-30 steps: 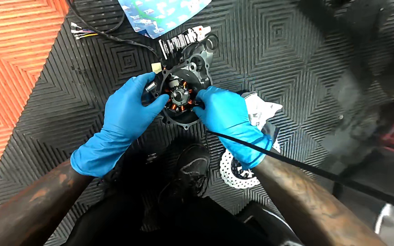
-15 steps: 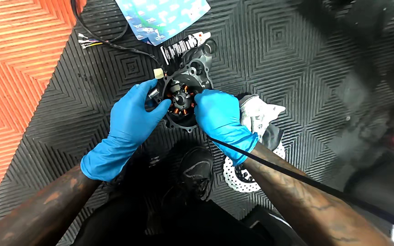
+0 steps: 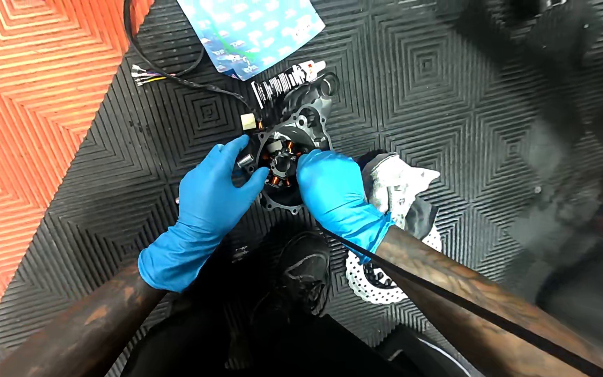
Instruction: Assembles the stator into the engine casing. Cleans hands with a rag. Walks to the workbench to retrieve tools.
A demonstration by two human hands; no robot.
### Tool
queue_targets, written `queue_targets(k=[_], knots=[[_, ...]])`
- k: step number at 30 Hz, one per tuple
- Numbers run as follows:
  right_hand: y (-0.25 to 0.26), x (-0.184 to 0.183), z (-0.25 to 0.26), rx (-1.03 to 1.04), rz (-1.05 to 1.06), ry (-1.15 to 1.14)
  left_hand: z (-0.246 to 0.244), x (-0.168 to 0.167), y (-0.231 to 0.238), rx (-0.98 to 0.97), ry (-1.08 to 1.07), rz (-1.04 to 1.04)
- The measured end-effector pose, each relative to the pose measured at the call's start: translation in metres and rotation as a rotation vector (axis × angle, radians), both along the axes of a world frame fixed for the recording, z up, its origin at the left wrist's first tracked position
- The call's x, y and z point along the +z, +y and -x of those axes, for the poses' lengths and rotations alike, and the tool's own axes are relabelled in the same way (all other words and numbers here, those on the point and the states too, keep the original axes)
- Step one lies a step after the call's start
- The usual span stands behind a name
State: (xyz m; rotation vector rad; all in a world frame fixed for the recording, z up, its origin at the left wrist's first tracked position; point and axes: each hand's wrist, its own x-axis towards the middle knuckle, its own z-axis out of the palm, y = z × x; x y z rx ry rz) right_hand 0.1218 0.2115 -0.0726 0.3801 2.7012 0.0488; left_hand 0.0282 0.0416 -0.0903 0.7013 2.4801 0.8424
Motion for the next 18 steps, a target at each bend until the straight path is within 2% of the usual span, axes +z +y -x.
queue_targets(k=[7,13,18], knots=[[0.001,-0.004,0.008,0.020,-0.072,-0.080,-0.011,-0.001,0.000,0.054,-0.011,-0.029],[0.009,-0.004,0.008,0.095,-0.031,-0.063,-0.016,-0.003,0.003,0.110,0.003,-0.040],[0.007,-0.004,0.007,0.071,-0.033,-0.067,-0.018,0.000,0.004,0.100,0.002,-0.019]])
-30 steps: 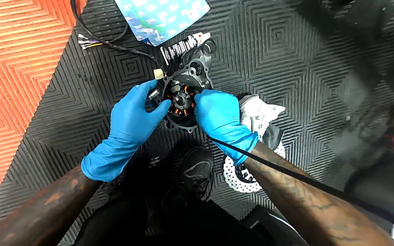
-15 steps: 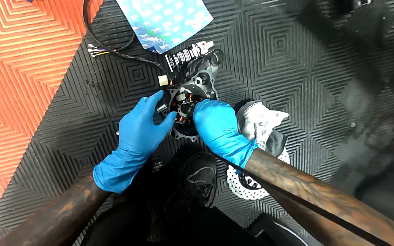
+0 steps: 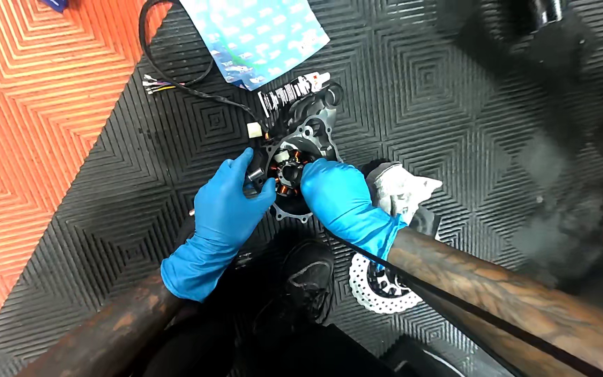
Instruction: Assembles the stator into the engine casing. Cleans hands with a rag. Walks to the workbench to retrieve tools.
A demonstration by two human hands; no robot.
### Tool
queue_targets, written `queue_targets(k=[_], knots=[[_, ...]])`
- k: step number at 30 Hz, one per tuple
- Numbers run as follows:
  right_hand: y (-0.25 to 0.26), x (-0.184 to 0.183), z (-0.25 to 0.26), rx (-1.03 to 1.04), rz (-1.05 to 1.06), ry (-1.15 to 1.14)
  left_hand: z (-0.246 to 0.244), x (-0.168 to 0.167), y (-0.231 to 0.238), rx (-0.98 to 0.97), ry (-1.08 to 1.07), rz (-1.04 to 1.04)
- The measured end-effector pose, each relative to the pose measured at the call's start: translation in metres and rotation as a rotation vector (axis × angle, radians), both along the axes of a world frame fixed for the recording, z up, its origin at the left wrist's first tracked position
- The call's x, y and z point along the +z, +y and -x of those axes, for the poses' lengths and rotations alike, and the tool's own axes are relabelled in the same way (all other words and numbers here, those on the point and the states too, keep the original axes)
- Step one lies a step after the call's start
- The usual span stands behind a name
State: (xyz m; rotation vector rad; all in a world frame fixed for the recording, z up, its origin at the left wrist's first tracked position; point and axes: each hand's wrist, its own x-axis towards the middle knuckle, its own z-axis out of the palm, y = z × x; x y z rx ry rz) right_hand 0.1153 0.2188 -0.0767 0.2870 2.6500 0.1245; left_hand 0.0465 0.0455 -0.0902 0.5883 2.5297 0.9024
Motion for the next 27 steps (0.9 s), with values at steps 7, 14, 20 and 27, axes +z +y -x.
queue_targets(k=[7,14,20,27], knots=[[0.011,0.014,0.008,0.013,0.022,-0.058,0.002,0.001,0.004,0.003,0.016,-0.002],[0.058,0.056,0.025,-0.440,0.385,-0.163,0.009,-0.001,0.004,-0.032,-0.026,0.006],[0.047,0.043,-0.004,-0.911,1.216,0.181,0.011,-0.004,0.001,-0.056,0.004,-0.035],[0.033,0.008,-0.010,-1.050,1.685,0.304,0.010,-0.005,-0.001,-0.071,0.004,-0.016]])
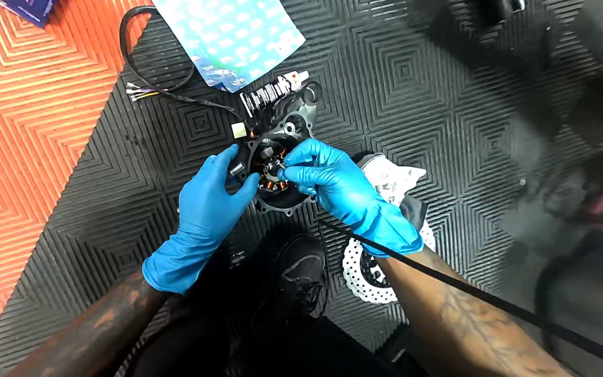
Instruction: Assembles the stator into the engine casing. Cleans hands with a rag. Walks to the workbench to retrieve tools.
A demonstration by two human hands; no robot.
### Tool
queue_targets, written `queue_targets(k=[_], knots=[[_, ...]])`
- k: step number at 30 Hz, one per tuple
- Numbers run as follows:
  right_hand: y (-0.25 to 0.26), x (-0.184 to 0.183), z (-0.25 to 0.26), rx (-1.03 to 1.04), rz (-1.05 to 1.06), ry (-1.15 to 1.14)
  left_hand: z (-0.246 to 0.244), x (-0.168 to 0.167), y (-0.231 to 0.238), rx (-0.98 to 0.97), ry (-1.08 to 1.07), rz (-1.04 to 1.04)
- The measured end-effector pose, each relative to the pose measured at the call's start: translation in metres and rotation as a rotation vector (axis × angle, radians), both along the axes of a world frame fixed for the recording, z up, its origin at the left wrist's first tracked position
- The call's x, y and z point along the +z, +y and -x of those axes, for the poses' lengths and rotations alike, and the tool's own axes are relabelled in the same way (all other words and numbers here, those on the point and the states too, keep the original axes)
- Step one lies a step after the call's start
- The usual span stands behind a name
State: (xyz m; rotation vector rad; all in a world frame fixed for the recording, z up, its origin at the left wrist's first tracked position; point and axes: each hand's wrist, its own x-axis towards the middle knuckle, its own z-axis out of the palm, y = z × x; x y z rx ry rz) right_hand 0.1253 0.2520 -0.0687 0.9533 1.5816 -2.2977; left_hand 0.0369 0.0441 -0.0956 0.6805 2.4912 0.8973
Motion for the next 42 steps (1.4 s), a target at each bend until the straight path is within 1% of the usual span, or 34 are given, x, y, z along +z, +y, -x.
queue_targets(k=[2,4,6,9,15,17,19,22,24,26,28,29,31,33,34,36,40,42], knots=[[0.003,0.000,-0.001,0.032,0.089,0.034,0.000,-0.001,0.000,0.007,0.003,-0.008],[0.005,0.002,0.000,0.086,0.221,0.040,0.001,0.000,0.000,0.003,-0.008,-0.001],[0.004,0.004,0.000,0.090,0.324,0.040,0.001,0.001,0.000,-0.001,-0.009,0.004],[0.001,0.002,-0.002,0.066,0.383,0.040,0.000,0.003,-0.001,-0.002,-0.010,0.002],[0.001,-0.002,-0.006,0.068,0.380,0.029,0.000,0.006,-0.002,-0.018,-0.030,0.018],[0.002,-0.001,-0.006,0.060,0.345,0.004,0.001,0.006,-0.002,-0.017,-0.008,0.039],[0.003,0.001,-0.006,0.040,0.320,-0.009,0.002,0.015,-0.004,-0.012,0.043,0.053],[0.001,0.005,-0.003,0.030,0.309,-0.004,0.005,0.035,-0.007,-0.033,0.181,-0.051],[-0.002,0.007,-0.002,0.043,0.313,0.024,0.006,0.044,-0.006,-0.086,0.160,-0.165],[-0.006,0.009,0.001,0.032,0.306,0.050,0.005,0.046,0.000,-0.131,0.103,-0.237],[-0.009,0.016,0.003,0.035,0.242,0.057,0.003,0.044,0.006,-0.138,0.059,-0.269],[-0.011,0.023,0.003,0.056,0.165,0.059,0.002,0.043,0.008,-0.136,0.058,-0.269],[-0.014,0.041,0.000,0.132,-0.063,0.076,0.001,0.045,0.010,-0.163,0.091,-0.224],[-0.015,0.044,-0.003,0.219,-0.259,0.144,0.000,0.050,0.012,-0.219,0.135,-0.147],[-0.016,0.042,-0.006,0.246,-0.324,0.186,-0.001,0.051,0.013,-0.241,0.148,-0.108],[-0.019,0.038,-0.003,0.240,-0.395,0.187,0.001,0.052,0.014,-0.262,0.156,-0.060],[-0.014,0.018,0.016,0.126,-0.482,0.014,0.016,0.051,0.005,-0.173,0.129,-0.048],[-0.010,0.007,0.016,0.164,-0.563,-0.062,0.023,0.051,-0.001,-0.127,0.089,-0.045]])
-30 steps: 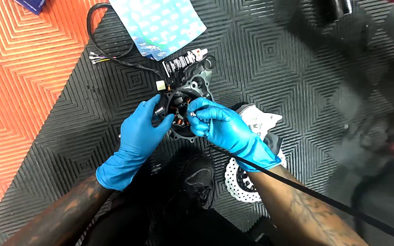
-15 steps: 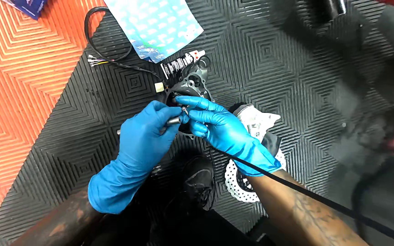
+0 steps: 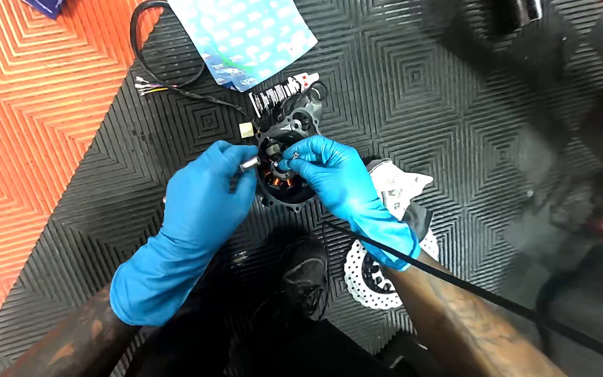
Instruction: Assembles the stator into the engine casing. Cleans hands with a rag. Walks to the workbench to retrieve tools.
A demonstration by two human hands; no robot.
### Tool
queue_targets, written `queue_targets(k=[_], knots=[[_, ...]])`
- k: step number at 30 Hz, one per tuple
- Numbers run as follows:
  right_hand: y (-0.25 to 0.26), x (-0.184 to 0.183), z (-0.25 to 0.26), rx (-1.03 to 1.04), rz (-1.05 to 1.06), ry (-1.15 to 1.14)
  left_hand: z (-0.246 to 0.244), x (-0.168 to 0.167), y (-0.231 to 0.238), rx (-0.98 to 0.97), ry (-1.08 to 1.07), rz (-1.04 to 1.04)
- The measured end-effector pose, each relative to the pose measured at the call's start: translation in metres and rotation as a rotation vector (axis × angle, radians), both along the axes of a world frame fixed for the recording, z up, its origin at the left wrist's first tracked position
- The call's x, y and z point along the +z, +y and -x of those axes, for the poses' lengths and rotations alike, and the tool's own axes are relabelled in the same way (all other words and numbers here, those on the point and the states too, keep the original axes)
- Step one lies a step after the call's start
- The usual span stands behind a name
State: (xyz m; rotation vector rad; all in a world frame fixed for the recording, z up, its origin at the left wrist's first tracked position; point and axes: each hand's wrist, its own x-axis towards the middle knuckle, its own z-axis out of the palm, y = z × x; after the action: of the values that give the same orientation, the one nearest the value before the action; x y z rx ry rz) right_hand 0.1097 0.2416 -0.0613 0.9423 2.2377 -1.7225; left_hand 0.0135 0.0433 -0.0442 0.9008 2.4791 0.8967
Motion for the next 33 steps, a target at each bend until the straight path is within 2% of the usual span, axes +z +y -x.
queue_targets(k=[3,10,15,20,28,33], knots=[[-0.001,-0.011,0.000,0.073,-0.103,-0.087,0.005,-0.001,-0.004,0.040,-0.017,-0.016],[0.000,-0.015,0.006,0.179,-0.247,-0.134,0.002,-0.005,-0.005,0.055,-0.044,-0.017],[-0.001,-0.022,0.004,0.339,-0.439,-0.117,-0.001,-0.010,-0.005,0.057,-0.039,-0.025],[-0.007,-0.026,0.004,0.387,-0.530,-0.102,0.001,-0.011,-0.004,0.048,-0.028,-0.016],[-0.018,-0.008,0.006,0.545,-0.675,-0.066,0.001,-0.012,-0.004,0.046,0.004,-0.027],[-0.016,-0.002,0.012,0.653,-0.736,-0.147,0.001,-0.013,-0.005,0.045,0.006,-0.016]])
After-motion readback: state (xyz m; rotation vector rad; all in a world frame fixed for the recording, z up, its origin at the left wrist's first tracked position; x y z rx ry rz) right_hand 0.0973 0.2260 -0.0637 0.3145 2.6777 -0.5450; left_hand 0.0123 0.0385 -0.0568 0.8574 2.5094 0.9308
